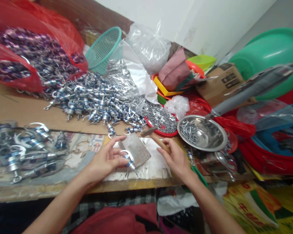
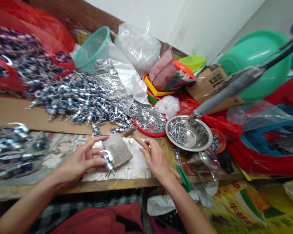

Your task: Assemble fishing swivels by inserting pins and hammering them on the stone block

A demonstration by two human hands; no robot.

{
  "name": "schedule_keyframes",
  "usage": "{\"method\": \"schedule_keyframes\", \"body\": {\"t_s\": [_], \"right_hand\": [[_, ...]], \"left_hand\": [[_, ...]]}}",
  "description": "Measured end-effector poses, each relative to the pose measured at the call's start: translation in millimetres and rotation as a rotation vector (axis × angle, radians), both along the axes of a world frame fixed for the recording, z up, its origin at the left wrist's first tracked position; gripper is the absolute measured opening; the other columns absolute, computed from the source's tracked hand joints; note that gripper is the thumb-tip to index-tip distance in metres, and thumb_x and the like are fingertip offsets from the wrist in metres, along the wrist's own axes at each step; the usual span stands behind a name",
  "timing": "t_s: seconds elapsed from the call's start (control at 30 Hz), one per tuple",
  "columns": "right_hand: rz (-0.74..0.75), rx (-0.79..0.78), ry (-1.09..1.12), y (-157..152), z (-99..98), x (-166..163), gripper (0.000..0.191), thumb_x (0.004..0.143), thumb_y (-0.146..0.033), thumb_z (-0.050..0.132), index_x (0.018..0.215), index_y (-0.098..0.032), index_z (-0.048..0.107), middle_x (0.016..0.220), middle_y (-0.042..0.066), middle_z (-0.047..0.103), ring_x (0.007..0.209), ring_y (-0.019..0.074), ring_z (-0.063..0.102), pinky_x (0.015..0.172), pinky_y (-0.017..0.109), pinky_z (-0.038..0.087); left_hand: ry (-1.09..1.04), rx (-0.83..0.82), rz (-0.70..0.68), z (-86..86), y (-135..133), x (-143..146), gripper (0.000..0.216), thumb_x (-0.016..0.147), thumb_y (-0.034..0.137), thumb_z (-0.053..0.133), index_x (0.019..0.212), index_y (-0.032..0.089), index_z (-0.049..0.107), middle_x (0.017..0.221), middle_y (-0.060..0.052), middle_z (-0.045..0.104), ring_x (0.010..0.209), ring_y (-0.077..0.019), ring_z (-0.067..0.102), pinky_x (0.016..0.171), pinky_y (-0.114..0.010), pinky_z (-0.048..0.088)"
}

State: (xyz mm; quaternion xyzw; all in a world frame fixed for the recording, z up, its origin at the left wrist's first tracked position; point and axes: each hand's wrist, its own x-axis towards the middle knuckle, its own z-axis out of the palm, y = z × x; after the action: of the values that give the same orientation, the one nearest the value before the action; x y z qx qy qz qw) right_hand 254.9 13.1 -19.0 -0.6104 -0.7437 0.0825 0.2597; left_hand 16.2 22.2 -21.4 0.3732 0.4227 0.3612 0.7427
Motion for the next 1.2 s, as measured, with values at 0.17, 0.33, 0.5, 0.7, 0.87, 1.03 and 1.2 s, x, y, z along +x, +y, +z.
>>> {"method": "schedule_keyframes", "body": {"t_s": [0.17, 0.33, 0.5, 0.7, 0.87, 1.03, 1.2], "right_hand": [[0.232, 0.247, 0.101, -32.2, 30.7, -14.2, 0.049, 0.082, -0.009, 0.050, 0.127, -0.027, 0.045, 0.107, 0.005, 0.062, 0.091, 0.0161, 0.060, 0.076, 0.028, 0.048], [0.310, 0.135, -0.205, -51.9, 20.5, -21.9, 0.048, 0.081, -0.004, 0.040, 0.125, -0.021, 0.050, 0.085, 0.006, 0.065, 0.069, 0.0170, 0.060, 0.058, 0.027, 0.049], [0.251, 0.285, -0.122, -54.2, 16.9, -23.7, 0.055, 0.081, -0.001, 0.041, 0.130, -0.025, 0.043, 0.095, 0.006, 0.065, 0.081, 0.0154, 0.061, 0.066, 0.026, 0.048], [0.231, 0.230, -0.245, -60.1, 16.3, -26.0, 0.045, 0.082, -0.003, 0.039, 0.121, -0.021, 0.053, 0.088, 0.006, 0.067, 0.072, 0.0153, 0.061, 0.060, 0.024, 0.045], [0.227, 0.209, -0.201, -55.6, 11.6, -32.5, 0.047, 0.083, -0.004, 0.041, 0.125, -0.024, 0.050, 0.087, 0.005, 0.066, 0.073, 0.0155, 0.061, 0.061, 0.025, 0.046], [0.087, 0.077, 0.027, 0.3, -9.9, -19.7, 0.040, 0.083, -0.018, 0.049, 0.123, -0.025, 0.051, 0.100, 0.006, 0.066, 0.084, 0.0174, 0.062, 0.073, 0.030, 0.049], [0.051, 0.047, -0.065, 44.7, -33.0, -4.1, 0.030, 0.083, -0.023, 0.052, 0.111, -0.022, 0.061, 0.096, 0.006, 0.067, 0.082, 0.0182, 0.062, 0.072, 0.031, 0.049]], "left_hand": [[-0.007, 0.003, 0.011, -1.5, -1.1, -0.6, 0.073, 0.061, 0.014, 0.070, 0.124, 0.020, 0.033, 0.069, 0.002, 0.063, 0.066, -0.0181, 0.064, 0.066, -0.035, 0.052], [-0.022, 0.008, 0.033, -3.2, -0.5, -0.1, 0.076, 0.058, 0.014, 0.073, 0.123, 0.019, 0.034, 0.065, 0.003, 0.063, 0.062, -0.0174, 0.064, 0.065, -0.035, 0.052], [0.001, 0.020, 0.047, -3.5, -0.4, 1.6, 0.076, 0.055, 0.016, 0.074, 0.121, 0.018, 0.036, 0.064, 0.002, 0.065, 0.060, -0.0167, 0.063, 0.061, -0.033, 0.053], [0.000, 0.015, 0.064, -5.5, -2.0, 0.6, 0.075, 0.054, 0.015, 0.074, 0.119, 0.019, 0.037, 0.063, 0.003, 0.064, 0.059, -0.0164, 0.063, 0.060, -0.033, 0.053], [-0.010, 0.025, 0.046, -5.7, 0.3, 1.5, 0.075, 0.056, 0.015, 0.073, 0.121, 0.020, 0.036, 0.064, 0.003, 0.065, 0.058, -0.0151, 0.063, 0.060, -0.031, 0.053], [0.068, 0.090, 0.006, -5.3, 1.0, -0.9, 0.070, 0.060, 0.016, 0.070, 0.121, 0.019, 0.037, 0.066, 0.003, 0.066, 0.063, -0.0169, 0.065, 0.063, -0.032, 0.052], [0.364, 0.281, -0.041, -4.8, -0.3, -6.2, 0.015, 0.063, 0.023, 0.068, 0.076, 0.016, 0.066, 0.067, -0.002, 0.070, 0.066, -0.0185, 0.065, 0.064, -0.030, 0.050]]}}
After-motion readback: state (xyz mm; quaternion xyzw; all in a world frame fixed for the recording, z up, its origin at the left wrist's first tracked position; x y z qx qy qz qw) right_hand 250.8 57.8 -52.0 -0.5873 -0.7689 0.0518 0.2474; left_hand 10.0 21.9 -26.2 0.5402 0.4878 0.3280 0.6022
